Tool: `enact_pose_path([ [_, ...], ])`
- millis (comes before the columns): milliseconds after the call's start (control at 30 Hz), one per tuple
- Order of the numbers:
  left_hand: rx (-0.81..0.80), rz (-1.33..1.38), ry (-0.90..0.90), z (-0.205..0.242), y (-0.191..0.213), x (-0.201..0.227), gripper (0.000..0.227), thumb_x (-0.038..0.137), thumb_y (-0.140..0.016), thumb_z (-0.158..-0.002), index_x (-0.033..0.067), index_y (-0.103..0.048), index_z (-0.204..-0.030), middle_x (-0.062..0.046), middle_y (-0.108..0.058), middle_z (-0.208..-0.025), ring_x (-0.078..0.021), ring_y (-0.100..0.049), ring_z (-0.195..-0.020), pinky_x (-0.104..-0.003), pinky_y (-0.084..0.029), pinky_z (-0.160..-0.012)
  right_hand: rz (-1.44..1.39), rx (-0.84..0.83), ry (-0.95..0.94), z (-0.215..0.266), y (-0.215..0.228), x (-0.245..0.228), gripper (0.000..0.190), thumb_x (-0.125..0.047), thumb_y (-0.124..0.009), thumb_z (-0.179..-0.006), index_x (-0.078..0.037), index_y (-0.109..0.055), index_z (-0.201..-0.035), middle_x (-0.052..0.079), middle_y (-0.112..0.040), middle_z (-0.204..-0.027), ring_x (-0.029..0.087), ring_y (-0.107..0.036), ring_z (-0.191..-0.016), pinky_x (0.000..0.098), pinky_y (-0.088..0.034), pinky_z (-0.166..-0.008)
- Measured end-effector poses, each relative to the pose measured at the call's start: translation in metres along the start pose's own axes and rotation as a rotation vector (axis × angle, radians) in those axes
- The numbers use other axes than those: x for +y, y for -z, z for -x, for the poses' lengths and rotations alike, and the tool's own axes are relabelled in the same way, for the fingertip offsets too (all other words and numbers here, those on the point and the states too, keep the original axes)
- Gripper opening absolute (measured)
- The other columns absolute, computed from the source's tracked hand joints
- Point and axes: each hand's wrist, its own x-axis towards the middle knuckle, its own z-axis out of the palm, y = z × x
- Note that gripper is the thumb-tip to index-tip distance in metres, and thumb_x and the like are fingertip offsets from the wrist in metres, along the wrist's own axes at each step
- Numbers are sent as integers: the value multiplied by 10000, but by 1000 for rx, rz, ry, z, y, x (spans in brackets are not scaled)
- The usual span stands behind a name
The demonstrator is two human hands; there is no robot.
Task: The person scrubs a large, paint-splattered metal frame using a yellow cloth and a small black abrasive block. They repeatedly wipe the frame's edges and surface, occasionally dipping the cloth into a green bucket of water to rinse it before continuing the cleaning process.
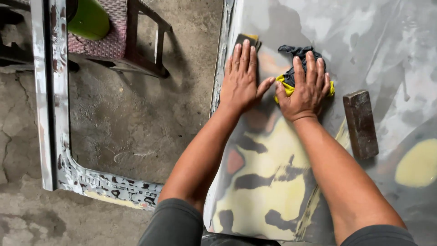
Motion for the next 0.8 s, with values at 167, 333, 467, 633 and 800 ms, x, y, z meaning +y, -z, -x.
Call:
enact_pose_path([
  [167, -167, -8, -37, 115, 23, 19, 986, 680, -494, -951, -61, -317, -1579, -233, -201, -1697, -394, -171, -1587, -515, -170, -1268, -2, 10, -13, -3, 1, -1, 764, -526, -591, -955, -133, -472, -1599, 162, -331, -1701, 420, -241, -1563, 629, -134, -1226],
  [333, -225, 30, -50, 124, 23, 20, 995, 706, -470, -951, -56, -321, -1574, -239, -203, -1690, -393, -181, -1576, -525, -164, -1258, -20, 1, -10, -1, 1, -2, 757, -525, -590, -965, -127, -471, -1597, 169, -332, -1697, 426, -243, -1560, 630, -137, -1222],
  [467, -130, -18, -70, 28, -1, -3, 984, 716, -453, -970, -37, -308, -1586, -221, -212, -1685, -376, -201, -1578, -515, -186, -1267, -15, 18, 5, 0, 0, 3, 708, -482, -571, -991, -123, -477, -1594, 172, -337, -1699, 422, -244, -1565, 627, -136, -1233],
  [633, -92, -28, -35, -8, -1, -4, 975, 708, -468, -972, -35, -296, -1580, -215, -212, -1676, -376, -194, -1571, -518, -198, -1265, -46, 4, -1, 2, 2, 0, 678, -419, -539, -1001, -112, -476, -1602, 175, -334, -1704, 427, -245, -1569, 619, -142, -1240],
  [800, -95, 36, -41, 91, 23, 17, 962, 655, -471, -981, -53, -284, -1605, -237, -202, -1695, -395, -184, -1587, -513, -202, -1272, -58, 11, -4, -1, 0, 0, 659, -413, -550, -999, -127, -487, -1590, 162, -340, -1699, 417, -252, -1565, 613, -147, -1237],
])
